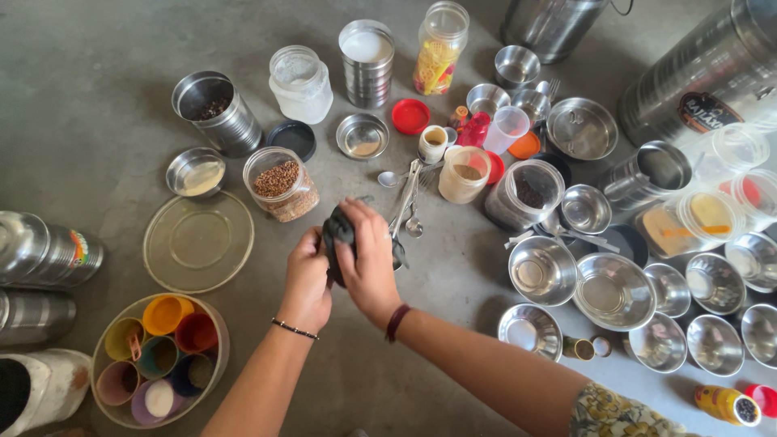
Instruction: The person sits on the floor and wipes the inside and outside of various metal and plastic containers with a dark cloth. They handle multiple containers, including small bowls, jars, and a divided tray, wiping each one before placing it back among the items.
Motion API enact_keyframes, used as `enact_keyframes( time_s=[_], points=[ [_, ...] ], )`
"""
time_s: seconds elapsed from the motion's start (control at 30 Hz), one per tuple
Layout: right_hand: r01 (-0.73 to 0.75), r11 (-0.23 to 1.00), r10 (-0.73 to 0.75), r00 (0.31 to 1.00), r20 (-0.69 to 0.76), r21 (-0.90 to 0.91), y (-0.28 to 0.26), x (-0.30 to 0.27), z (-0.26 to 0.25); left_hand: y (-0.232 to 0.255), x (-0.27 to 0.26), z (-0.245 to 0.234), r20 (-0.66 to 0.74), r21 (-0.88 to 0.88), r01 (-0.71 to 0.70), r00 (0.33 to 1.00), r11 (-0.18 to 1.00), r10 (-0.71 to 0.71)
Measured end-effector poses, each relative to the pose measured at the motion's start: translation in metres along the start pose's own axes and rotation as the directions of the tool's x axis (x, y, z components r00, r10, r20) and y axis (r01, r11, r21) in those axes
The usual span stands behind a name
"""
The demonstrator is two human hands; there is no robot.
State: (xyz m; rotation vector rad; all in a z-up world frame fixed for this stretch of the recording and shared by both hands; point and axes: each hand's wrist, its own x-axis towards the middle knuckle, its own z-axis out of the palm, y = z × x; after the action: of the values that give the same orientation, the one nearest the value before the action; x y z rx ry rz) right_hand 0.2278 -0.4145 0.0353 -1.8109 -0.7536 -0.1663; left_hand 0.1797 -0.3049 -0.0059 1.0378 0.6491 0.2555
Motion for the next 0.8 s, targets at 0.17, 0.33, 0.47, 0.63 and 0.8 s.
enact_keyframes(
  time_s=[0.17,0.33,0.47,0.63,0.8],
  points=[
    [-0.188,0.982,0.191,0.974,-0.125,0.032,0.036,0.011,0.009,0.006,-0.007,0.017,-0.02,0.032,0.027,0.999,0.999,-0.026],
    [-0.458,0.889,0.441,0.856,-0.271,0.002,0.067,0.01,0.013,0.015,-0.016,0.019,0.017,-0.02,0.002,1.0,1.0,-0.001],
    [-0.38,0.925,0.364,0.895,-0.257,-0.015,0.035,-0.015,0.01,0.017,-0.013,0.023,-0.023,-0.005,0.007,1.0,1.0,-0.008],
    [-0.164,0.985,0.154,0.975,-0.157,-0.049,-0.003,-0.018,0.01,0.009,-0.016,0.027,-0.109,0.196,-0.014,0.993,0.98,0.036],
    [-0.237,0.971,0.225,0.947,-0.231,-0.022,0.043,0.035,0.007,0.002,-0.021,0.021,-0.033,0.492,-0.096,0.991,0.865,0.129]
  ],
)
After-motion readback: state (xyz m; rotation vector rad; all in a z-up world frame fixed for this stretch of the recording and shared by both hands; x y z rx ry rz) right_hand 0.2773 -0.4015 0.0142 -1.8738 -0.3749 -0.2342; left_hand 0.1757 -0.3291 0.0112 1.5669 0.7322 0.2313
